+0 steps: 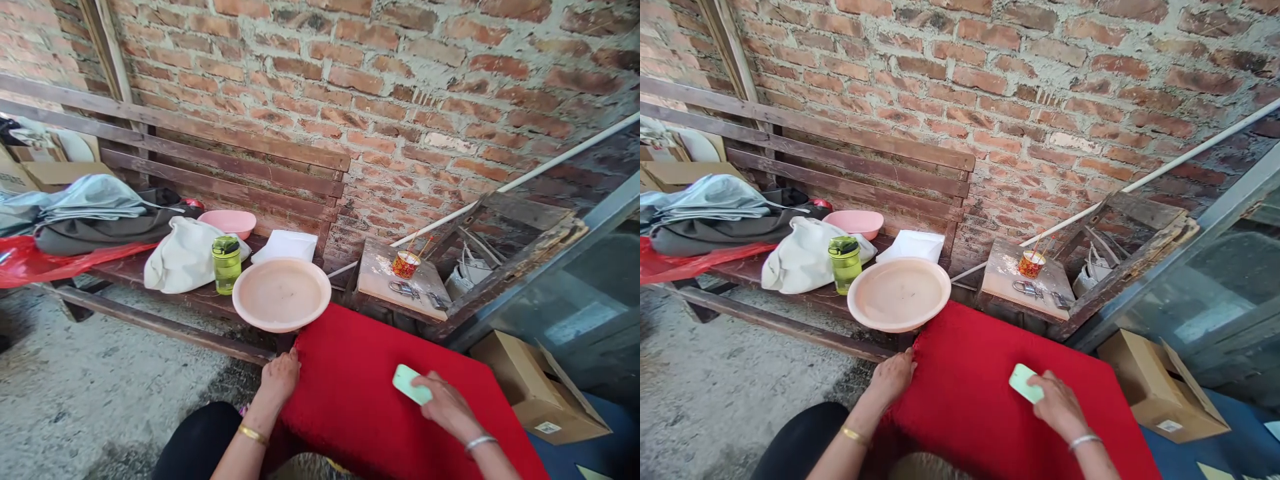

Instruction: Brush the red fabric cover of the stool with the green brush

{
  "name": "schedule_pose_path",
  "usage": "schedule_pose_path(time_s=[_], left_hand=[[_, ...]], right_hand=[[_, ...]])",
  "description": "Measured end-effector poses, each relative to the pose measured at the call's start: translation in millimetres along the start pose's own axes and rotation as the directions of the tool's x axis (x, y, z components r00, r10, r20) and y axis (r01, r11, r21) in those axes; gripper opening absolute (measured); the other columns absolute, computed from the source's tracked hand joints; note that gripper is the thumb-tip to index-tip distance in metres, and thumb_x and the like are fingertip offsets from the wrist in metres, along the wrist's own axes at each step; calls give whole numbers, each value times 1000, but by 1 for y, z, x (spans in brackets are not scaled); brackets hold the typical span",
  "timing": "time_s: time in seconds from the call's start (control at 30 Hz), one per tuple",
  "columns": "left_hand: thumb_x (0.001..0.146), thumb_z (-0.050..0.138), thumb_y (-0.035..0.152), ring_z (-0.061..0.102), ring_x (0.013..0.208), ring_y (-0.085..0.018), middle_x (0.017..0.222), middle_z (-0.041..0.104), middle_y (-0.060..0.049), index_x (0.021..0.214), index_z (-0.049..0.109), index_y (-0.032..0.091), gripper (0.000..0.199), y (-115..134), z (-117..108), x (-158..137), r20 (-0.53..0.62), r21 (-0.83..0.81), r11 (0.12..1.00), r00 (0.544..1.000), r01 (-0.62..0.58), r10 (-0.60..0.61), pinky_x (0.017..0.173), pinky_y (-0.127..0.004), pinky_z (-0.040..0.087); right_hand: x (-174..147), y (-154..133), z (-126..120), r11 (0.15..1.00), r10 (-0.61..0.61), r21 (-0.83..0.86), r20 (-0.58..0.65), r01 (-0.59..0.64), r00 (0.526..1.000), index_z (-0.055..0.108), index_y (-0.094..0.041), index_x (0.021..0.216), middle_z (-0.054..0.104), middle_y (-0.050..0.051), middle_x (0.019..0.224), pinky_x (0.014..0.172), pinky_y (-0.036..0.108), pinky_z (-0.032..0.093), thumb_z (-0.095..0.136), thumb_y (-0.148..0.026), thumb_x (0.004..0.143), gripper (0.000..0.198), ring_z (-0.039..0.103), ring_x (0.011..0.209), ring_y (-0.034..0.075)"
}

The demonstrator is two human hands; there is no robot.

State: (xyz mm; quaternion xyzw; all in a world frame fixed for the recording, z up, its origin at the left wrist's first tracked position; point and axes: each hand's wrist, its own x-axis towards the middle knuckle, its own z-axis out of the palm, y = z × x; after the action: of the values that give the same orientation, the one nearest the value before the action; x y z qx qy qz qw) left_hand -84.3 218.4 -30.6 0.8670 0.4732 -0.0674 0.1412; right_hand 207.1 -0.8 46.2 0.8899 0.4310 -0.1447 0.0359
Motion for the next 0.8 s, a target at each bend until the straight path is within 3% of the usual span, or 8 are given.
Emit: schedule_pose_path(time_s=[0.07,0.17,0.4,0.47,0.53,0.63,0.8], left_hand=[[100,37,26,68,112,-27,118,70,-19,138,56,12,45,4,-2,1,22,-11,1000,1000,5,-5,91,-36,53],[100,37,26,68,112,-27,119,70,-20,136,57,12,44,6,-7,2,61,-23,1000,998,19,-18,91,-36,53],[99,38,27,67,114,-26,123,69,-17,140,54,14,46,-1,-16,-4,90,-56,998,996,18,-13,93,-37,53],[99,37,26,66,116,-26,124,69,-17,141,53,14,46,-3,-17,-8,93,-56,998,995,22,-17,95,-37,52],[100,36,26,66,117,-26,126,69,-17,142,52,13,47,-5,-17,-9,91,-47,999,996,21,-17,96,-37,52],[100,35,27,65,118,-25,126,68,-18,142,51,14,46,-6,-16,-8,96,-29,999,995,13,-11,96,-36,52],[99,37,25,67,115,-25,124,69,-19,139,54,14,44,-2,-12,-3,118,-21,1000,993,23,-21,94,-35,52]], right_hand=[[-3,22,-9,997,73,-36,-29,-74,997,76,-23,108,66,13,104,82,36,44,56,-2,66,51,67,101,29],[8,7,-15,998,35,-45,-61,-38,998,74,-25,115,65,12,109,86,36,42,57,-7,70,51,64,103,28],[62,-150,-2,968,-247,21,-78,250,966,70,-31,121,62,7,114,94,32,37,63,-17,70,53,58,108,23],[72,-180,5,956,-287,43,-65,290,956,69,-32,123,61,7,119,96,33,36,64,-19,70,55,57,111,24],[77,-189,11,950,-304,61,-54,307,951,68,-33,125,61,6,122,98,33,36,66,-20,70,57,56,114,23],[75,-160,18,960,-269,65,-49,272,962,68,-33,124,61,5,121,97,33,37,66,-18,69,58,57,112,23],[48,-36,17,997,-64,45,-89,69,994,72,-29,117,64,5,110,88,31,43,63,-10,65,56,64,102,22]])
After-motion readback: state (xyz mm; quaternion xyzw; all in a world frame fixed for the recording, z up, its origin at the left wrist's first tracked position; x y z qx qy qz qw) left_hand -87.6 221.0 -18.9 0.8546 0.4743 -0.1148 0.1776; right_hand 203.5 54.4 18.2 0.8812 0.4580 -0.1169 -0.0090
